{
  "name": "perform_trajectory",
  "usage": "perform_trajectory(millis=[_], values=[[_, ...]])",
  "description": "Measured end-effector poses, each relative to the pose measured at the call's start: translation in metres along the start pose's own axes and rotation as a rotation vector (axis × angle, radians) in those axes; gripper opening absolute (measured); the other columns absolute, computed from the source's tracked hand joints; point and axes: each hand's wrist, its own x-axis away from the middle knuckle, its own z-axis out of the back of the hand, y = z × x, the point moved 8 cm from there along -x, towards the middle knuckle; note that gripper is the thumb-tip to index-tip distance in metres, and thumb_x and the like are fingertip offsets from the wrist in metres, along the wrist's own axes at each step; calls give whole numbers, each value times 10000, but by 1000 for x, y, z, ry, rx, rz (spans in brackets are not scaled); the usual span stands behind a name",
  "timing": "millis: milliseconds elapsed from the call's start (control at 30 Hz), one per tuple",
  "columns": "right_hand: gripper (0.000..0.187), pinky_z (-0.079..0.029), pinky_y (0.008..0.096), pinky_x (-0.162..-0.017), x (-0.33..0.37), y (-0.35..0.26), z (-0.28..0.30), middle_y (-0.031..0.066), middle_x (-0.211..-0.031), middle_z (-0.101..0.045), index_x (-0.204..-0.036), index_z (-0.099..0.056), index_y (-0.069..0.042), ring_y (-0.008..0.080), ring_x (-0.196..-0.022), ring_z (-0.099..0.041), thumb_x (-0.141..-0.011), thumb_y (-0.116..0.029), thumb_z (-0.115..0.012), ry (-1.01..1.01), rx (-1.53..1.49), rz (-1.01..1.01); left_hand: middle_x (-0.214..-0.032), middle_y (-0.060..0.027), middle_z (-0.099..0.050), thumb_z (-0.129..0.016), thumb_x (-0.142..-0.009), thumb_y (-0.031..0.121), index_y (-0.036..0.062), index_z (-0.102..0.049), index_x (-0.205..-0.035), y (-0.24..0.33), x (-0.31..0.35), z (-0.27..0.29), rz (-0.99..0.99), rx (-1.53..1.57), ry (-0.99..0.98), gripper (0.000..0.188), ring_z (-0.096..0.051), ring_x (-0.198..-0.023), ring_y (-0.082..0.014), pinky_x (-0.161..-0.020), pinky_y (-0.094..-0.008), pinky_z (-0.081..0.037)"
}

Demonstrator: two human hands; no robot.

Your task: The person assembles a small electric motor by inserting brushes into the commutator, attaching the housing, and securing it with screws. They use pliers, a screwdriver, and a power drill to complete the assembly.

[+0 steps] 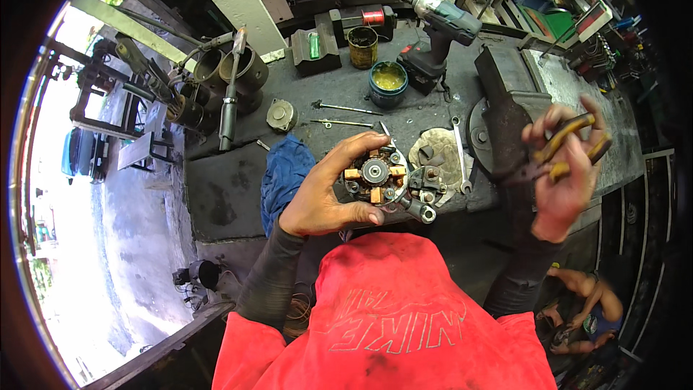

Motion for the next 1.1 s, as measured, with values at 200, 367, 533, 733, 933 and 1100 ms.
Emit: perform_trajectory(millis=[200, 367, 533, 733, 933, 1100], values=[[280, -471, 242, -786, 35, 31, -11, 55, -1043, -645, -1294, -593, -34, 90, -864, -546, -1025, -101, -631, -51, 550, -38, -1572, -153, -545, -912, -825, 479, 63, -505, -1591, -14, 2, 0, 133, 373, 38, 962, -488, -1497, -312, -1250, -431, -357], [187, -525, 253, -769, 58, 65, -12, 11, -1017, -619, -1249, -603, -53, 83, -873, -597, -1067, -68, -641, 24, 449, -295, -1631, -160, -496, -909, -860, 413, 17, -406, -1630, -11, -3, 3, 77, 203, -81, 1001, -470, -1519, -286, -1272, -423, -350], [309, -555, 304, -712, 76, 19, -28, 149, -968, -655, -1256, -509, -62, 163, -799, -631, -993, -84, -670, 146, 183, -94, -1615, -152, -508, -903, -872, 360, 22, -423, -1619, -7, -7, 7, 49, 191, -132, 950, -464, -1522, -282, -1285, -420, -322], [298, -565, 389, -727, 69, -37, -66, 178, -1006, -608, -1188, -467, -113, 269, -834, -638, -1129, -395, -543, 31, -13, 70, -1553, -145, -557, -862, -878, 224, 49, -488, -1584, -5, -10, 6, -50, 205, -105, 818, -516, -1464, -270, -1238, -409, -376], [463, -489, 344, -684, 49, -35, -125, 97, -971, -541, -1220, -495, -129, 195, -813, -553, -1119, -580, -479, -206, -67, 105, -1578, -147, -548, -878, -882, 334, 33, -453, -1607, -6, -7, 4, -32, 217, -101, 892, -496, -1494, -274, -1269, -418, -340], [529, -473, 343, -654, 48, -28, -164, 93, -950, -533, -1319, -445, -147, 177, -768, -521, -1115, -635, -423, -344, 21, 212, -1544, -146, -590, -873, -887, 343, 28, -492, -1585, 4, -7, 8, -71, 150, -56, 855, -536, -1462, -277, -1228, -412, -395]])
